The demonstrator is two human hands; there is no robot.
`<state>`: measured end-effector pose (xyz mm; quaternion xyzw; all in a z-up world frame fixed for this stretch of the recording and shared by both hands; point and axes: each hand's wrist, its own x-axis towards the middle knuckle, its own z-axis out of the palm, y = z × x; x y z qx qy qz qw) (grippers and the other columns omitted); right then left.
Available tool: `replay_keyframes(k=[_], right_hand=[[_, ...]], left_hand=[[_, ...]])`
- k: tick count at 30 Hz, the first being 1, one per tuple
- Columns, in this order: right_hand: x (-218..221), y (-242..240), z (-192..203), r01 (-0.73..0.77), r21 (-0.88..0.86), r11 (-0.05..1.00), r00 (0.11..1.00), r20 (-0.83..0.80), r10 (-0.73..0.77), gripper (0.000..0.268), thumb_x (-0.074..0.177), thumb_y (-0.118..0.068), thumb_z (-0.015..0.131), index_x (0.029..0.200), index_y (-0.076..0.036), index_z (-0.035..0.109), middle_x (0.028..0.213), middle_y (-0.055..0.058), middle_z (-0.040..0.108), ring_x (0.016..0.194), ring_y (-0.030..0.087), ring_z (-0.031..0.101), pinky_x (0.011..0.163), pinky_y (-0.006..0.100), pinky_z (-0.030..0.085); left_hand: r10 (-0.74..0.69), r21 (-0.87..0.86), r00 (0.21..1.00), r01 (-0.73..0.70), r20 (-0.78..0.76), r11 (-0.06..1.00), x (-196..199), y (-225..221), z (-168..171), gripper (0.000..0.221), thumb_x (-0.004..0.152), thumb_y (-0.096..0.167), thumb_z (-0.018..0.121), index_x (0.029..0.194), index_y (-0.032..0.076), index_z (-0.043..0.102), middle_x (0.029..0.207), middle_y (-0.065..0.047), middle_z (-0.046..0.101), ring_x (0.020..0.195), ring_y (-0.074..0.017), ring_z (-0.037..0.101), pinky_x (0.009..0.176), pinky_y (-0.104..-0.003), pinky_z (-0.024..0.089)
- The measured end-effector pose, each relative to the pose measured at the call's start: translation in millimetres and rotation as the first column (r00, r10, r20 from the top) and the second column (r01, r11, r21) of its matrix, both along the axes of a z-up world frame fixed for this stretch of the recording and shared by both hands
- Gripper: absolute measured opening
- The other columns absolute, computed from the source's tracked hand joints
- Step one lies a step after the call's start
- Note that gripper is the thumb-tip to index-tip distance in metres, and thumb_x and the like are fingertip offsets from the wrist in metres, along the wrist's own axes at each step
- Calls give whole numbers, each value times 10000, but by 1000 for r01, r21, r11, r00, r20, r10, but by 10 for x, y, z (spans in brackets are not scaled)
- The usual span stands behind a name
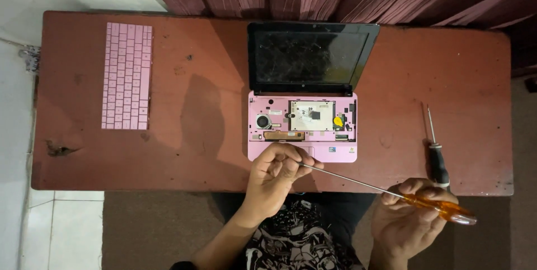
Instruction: The person connects a ribbon cable to the motherboard, then places a pink laptop palm rest over the internal components. They secure the palm rest by inserting and tightening multiple screws with a screwdriver.
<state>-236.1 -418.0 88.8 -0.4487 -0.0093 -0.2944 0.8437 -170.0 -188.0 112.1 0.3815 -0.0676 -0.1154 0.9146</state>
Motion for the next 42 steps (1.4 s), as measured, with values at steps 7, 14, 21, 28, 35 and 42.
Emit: replay_keyframes(k=[7,14,21,28,35,42], right_hand=[[-26,2,-53,-42,97,994,999,26,40,189,1162,-209,553,1262,-65,623,1144,151,679,1058,227,716,851,323,693],[-14,-3,-162,-49,10,999,998,-49,49,168,1165,-232,552,1274,-129,627,1081,152,700,951,252,729,730,349,701],[-58,136,-271,-71,179,981,989,-113,92,213,1165,-191,529,1321,-101,642,1191,133,673,1127,260,678,879,360,659],[227,61,-191,-38,123,992,989,-139,55,318,1184,-308,447,1262,-121,692,1135,100,716,1011,213,706,862,322,638],[984,142,168,46,-657,753,987,-84,-134,165,1208,-65,326,1283,-140,452,1023,109,632,744,213,680,632,294,642],[1410,423,18,-19,-797,603,1000,-4,27,257,1126,-263,421,1160,-18,352,917,202,623,693,282,686,638,373,592]], left_hand=[[38,57,998,-40,48,998,14,-2,-27,160,1062,170,594,1097,14,609,1097,-150,682,1070,-360,730,936,-362,638],[99,250,993,-113,69,962,-57,16,-209,238,1045,167,594,1151,-46,592,1101,-195,703,1071,-277,722,951,-338,644],[137,290,988,-151,67,945,-97,21,-313,232,1030,158,625,1160,-32,597,1102,-179,709,1051,-252,721,947,-339,643],[44,748,959,-247,280,616,140,105,-505,641,988,224,662,1531,77,354,1417,-155,513,1248,-244,584,863,-271,553],[-195,757,823,-568,534,-324,330,55,-1016,478,1100,387,450,1509,150,523,1568,-8,500,1444,-231,449,1027,-407,451],[-156,717,771,-632,617,-294,317,48,-1185,346,1046,346,536,1367,246,618,1495,-55,541,1395,-305,499,978,-434,465]])
